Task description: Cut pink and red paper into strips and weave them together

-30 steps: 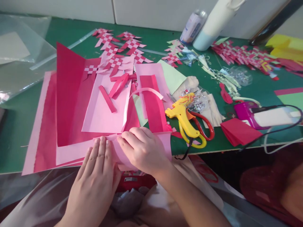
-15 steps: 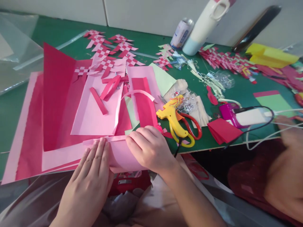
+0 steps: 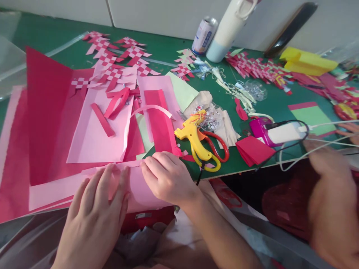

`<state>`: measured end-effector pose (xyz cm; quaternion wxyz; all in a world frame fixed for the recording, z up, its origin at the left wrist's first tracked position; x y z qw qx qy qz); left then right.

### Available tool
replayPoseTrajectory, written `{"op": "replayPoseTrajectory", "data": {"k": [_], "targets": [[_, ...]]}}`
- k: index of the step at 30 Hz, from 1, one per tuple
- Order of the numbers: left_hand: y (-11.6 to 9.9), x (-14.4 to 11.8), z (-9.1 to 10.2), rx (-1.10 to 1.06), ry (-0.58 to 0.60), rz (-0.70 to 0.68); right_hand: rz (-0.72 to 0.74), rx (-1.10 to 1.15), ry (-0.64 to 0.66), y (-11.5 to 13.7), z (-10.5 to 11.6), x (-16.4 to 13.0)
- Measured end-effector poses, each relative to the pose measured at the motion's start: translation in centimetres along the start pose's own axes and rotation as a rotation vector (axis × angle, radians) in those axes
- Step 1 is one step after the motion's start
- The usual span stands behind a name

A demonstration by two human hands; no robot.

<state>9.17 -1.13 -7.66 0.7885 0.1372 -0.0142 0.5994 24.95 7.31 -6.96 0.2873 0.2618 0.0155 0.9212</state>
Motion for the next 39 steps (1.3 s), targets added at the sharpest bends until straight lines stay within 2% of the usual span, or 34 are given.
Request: {"op": "replayPoseTrajectory", "data": {"k": [5,14,18,24,29,33,39], "targets": [[-0.3,0.0,0.4,0.006,-0.047,-0.066,-0.029,-0.007,-0.017,-0.3,-0.1,0.3],[-0.4,0.2,0.2,-0.034,-0.019,-0.062,0.007,-0.063,-0.058,-0.3,-0.3,0.9],[-0.5,0.0,0.0,-0.042,-0.036,-0.057,0.08,-0.024,-0.012,-0.4,-0.2,0.7],[-0.7,0.3,0.1,-0.058,-0.059,0.012,0.052,0.025,0.111,-0.6,0.3,0.7],[-1.0,0.8,-0.1,-0.125,-0.045,-0.031,0.041,0.013,0.112,-0.2,0.3,0.5],[-1.3,0.8,-0.2,-0.102,-0.056,-0.061,0.021,0.002,0.078,-0.2,0.3,0.1],[-1.5,0.6,0.1,-0.051,-0.041,-0.067,-0.008,-0.025,0.095,-0.7,1.1,-0.6]]}}
Point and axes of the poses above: each hand's wrist, its own x-axis towards the middle knuckle, its own z-axis out of the back of the hand, y = z × x, the point moved 2 cm from there along x, towards the middle knuckle, and after that the axes turned 12 degrees about x, right-handed, at the moved point
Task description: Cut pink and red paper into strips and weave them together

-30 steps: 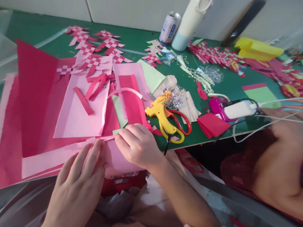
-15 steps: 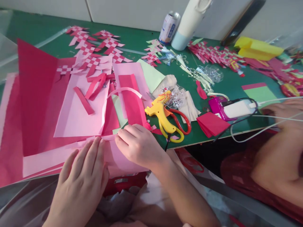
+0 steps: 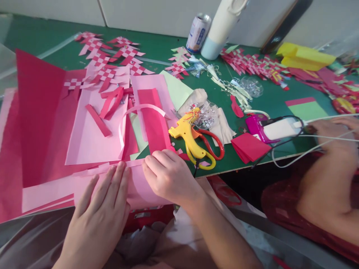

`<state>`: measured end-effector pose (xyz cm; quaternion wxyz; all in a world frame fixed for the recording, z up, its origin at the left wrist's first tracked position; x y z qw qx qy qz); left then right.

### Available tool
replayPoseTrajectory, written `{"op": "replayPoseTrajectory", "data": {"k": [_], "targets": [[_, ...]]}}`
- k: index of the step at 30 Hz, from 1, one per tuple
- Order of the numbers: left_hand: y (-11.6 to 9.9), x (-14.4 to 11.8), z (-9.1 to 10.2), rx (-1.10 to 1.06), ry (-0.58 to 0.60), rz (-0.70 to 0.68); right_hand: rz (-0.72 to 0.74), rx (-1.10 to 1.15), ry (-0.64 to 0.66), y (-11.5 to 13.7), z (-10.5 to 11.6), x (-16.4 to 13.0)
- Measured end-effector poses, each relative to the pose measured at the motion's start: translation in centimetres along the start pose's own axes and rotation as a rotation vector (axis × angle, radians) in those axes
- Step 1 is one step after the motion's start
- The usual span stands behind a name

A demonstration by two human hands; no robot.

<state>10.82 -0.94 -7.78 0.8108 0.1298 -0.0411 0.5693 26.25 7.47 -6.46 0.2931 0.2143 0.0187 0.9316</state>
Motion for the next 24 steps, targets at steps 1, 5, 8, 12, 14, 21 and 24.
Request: {"op": "replayPoseTrajectory", "data": {"k": [1,5,8,12,14,21,24], "targets": [[0.0,0.0,0.0,0.002,0.002,-0.002,-0.002,-0.004,0.0,-0.1,0.1,-0.1],[0.1,-0.1,0.0,-0.002,0.012,0.005,0.014,-0.007,0.003,-0.4,0.3,-0.3],[0.6,-0.5,0.3,-0.003,0.007,0.002,0.032,0.006,-0.004,-0.1,0.1,-0.2],[1.7,-1.1,0.7,0.038,0.007,-0.079,0.057,0.053,-0.034,1.1,-0.5,0.0],[1.9,-1.3,0.8,0.064,0.001,-0.067,0.074,0.063,-0.058,1.6,-0.8,0.0],[0.4,-1.0,0.2,-0.014,-0.033,-0.073,0.101,0.089,-0.102,1.7,-1.1,0.0],[0.1,-0.8,0.0,0.03,-0.033,-0.095,0.115,0.092,-0.079,1.2,-0.6,-0.3]]}}
Point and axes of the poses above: each hand's wrist, its own x-axis towards the middle knuckle, its own z-axis out of the back of the hand, y = z × x, the point moved 2 cm from there along x, towards the middle knuckle, and after that the axes turned 12 degrees about x, right-handed, at the moved point
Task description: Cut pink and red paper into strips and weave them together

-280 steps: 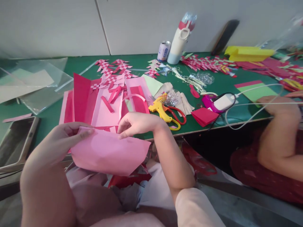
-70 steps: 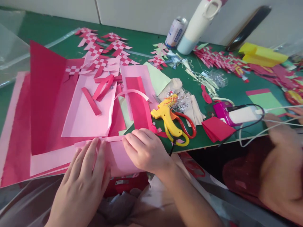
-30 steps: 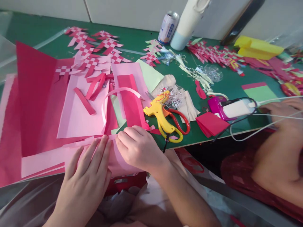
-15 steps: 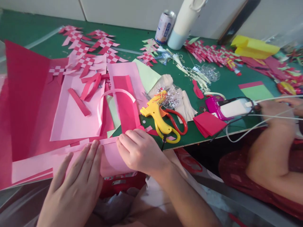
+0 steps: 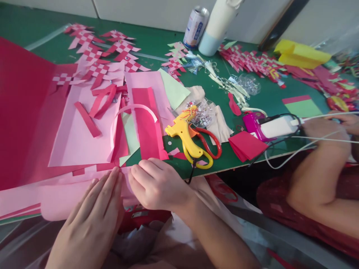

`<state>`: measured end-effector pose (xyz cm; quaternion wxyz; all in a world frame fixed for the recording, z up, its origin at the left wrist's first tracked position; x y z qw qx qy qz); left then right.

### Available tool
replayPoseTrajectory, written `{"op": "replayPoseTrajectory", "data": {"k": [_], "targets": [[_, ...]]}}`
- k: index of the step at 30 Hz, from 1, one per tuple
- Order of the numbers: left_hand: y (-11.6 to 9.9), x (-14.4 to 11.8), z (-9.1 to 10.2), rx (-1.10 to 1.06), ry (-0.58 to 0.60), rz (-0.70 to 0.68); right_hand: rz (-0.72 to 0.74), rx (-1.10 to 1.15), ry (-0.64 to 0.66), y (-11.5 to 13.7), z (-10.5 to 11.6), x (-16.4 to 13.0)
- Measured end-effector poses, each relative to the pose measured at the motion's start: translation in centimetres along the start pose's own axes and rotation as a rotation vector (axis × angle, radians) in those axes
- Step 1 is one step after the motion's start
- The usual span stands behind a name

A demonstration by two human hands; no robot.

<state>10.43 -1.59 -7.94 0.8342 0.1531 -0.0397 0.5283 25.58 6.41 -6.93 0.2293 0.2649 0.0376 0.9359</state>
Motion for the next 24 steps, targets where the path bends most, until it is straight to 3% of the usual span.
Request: {"op": "replayPoseTrajectory", "data": {"k": [9,24], "targets": [[0.1,0.2,0.0,0.058,-0.011,-0.016,0.029,-0.077,-0.005,-1.7,1.8,-2.0],[-0.3,0.7,0.3,0.098,0.014,-0.025,-0.136,-0.091,0.058,-0.7,1.6,-1.5]]}}
Point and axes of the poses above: each hand's wrist, its own x-axis towards the middle knuckle, its own z-axis out of the back of the hand, y = z × x, the point moved 2 cm from there along x, towards the middle knuckle, and after that the axes turned 12 degrees about x, right-handed, at the moved point
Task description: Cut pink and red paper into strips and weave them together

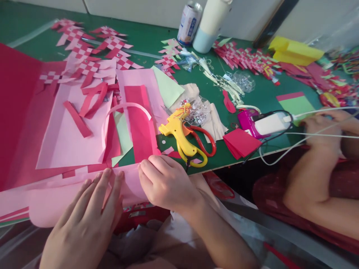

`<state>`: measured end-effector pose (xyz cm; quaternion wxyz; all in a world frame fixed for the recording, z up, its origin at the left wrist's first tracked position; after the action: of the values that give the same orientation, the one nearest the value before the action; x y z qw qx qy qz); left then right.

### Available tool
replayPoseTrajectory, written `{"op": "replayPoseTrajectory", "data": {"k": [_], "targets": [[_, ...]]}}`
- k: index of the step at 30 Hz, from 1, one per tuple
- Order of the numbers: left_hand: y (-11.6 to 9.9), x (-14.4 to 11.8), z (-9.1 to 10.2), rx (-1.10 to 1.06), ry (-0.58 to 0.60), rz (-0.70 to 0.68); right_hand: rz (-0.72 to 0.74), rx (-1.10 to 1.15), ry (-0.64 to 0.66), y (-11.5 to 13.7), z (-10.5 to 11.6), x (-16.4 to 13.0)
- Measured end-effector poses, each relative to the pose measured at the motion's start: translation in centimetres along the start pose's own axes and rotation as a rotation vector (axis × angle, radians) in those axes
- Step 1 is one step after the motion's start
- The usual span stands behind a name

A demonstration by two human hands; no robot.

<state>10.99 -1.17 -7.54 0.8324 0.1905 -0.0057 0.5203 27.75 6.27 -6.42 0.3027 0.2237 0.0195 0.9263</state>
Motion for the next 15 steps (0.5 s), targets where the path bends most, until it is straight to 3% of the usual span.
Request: {"op": "replayPoseTrajectory", "data": {"k": [9,13,15], "targets": [[-0.3,-0.1,0.0,-0.114,-0.017,0.028,-0.14,-0.001,0.145,1.1,0.7,0.6],[-0.7,0.4,-0.2,-0.083,-0.056,-0.019,-0.24,-0.048,0.249,2.8,0.8,0.1],[-0.8,0.6,-0.3,-0.058,-0.06,-0.04,-0.293,-0.099,0.225,3.9,0.8,-0.4]]}}
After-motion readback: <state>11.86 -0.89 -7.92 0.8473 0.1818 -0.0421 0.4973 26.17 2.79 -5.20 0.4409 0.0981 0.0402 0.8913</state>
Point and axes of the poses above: each hand's wrist, its own x-axis towards the middle knuckle, its own z-axis out of the back of the hand, y = z × x, the point moved 2 cm from there along x, towards the middle knuckle, and after that the axes turned 12 degrees about x, right-handed, at the moved point
